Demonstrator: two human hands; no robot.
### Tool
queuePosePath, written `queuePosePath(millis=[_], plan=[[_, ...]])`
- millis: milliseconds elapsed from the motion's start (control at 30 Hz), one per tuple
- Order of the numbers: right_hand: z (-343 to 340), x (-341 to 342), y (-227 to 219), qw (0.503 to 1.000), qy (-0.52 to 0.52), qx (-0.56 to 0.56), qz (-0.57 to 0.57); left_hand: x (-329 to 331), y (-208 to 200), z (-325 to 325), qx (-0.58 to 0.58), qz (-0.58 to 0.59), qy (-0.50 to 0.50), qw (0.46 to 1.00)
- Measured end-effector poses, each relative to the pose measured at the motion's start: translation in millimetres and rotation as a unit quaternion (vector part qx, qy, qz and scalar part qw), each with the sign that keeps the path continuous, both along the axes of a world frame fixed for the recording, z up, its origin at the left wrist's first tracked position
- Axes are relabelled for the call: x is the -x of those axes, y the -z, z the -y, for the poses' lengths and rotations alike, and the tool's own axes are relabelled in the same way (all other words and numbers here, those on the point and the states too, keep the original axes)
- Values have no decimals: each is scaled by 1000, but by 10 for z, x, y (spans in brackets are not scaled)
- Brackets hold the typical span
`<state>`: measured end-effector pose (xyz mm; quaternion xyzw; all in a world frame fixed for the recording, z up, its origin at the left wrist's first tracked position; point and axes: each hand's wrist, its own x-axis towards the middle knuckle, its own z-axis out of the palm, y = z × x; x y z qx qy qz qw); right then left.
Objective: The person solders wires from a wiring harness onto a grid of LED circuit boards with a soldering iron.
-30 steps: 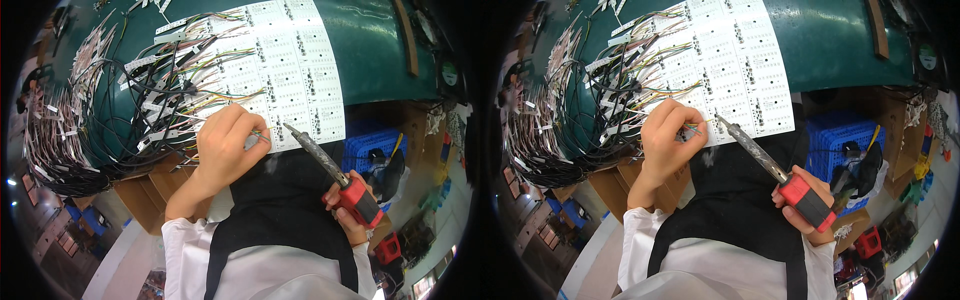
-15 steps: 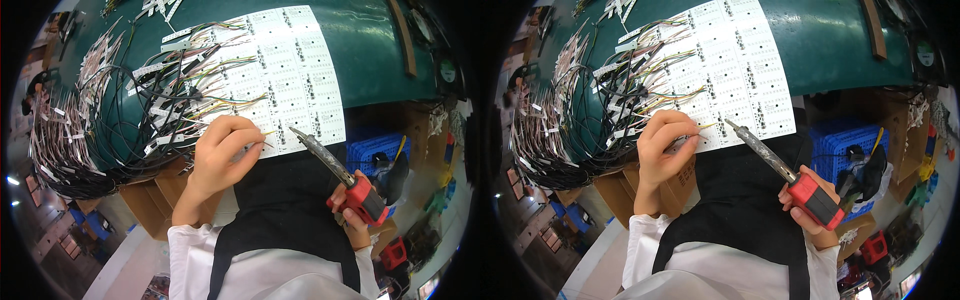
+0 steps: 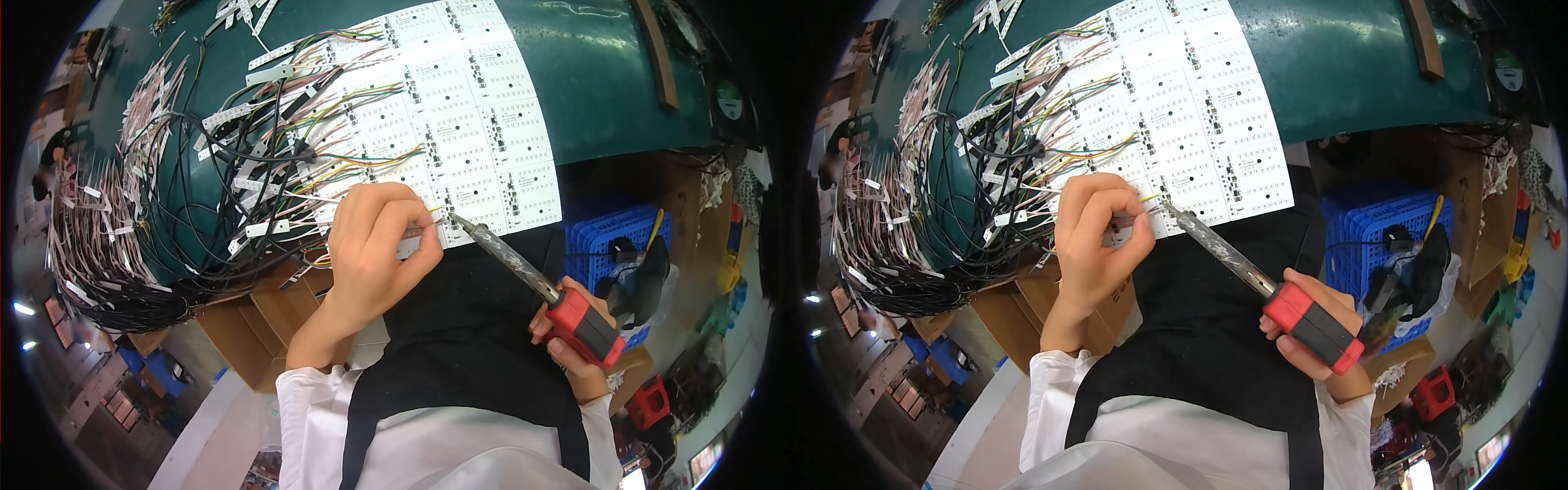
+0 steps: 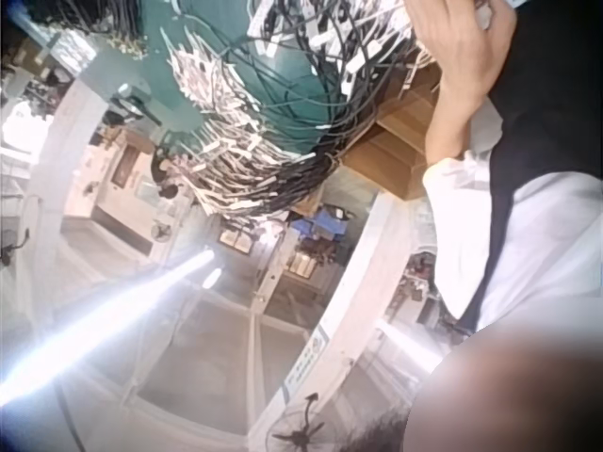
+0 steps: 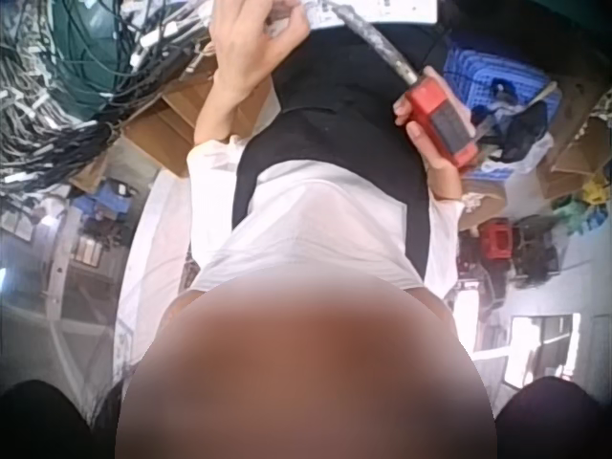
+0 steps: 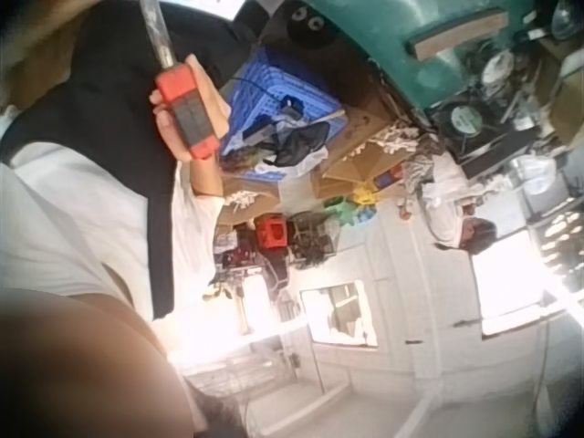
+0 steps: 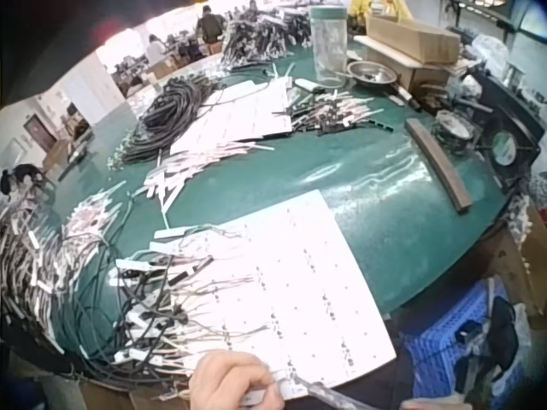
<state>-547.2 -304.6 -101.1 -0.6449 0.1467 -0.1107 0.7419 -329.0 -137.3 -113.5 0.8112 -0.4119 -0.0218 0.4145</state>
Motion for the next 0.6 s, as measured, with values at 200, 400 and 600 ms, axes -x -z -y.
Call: queuePosePath(millis=[200, 400, 600], plan=[[-14, 14, -45, 998, -6, 41, -41, -17, 1, -9, -8, 19, 8, 1000], [-4, 3, -55, 995, -25, 88, -46, -23, -6, -15, -16, 17, 21, 999], [-23, -10, -22, 994, -23, 97, -34, -27, -2, -13, -16, 21, 22, 999]])
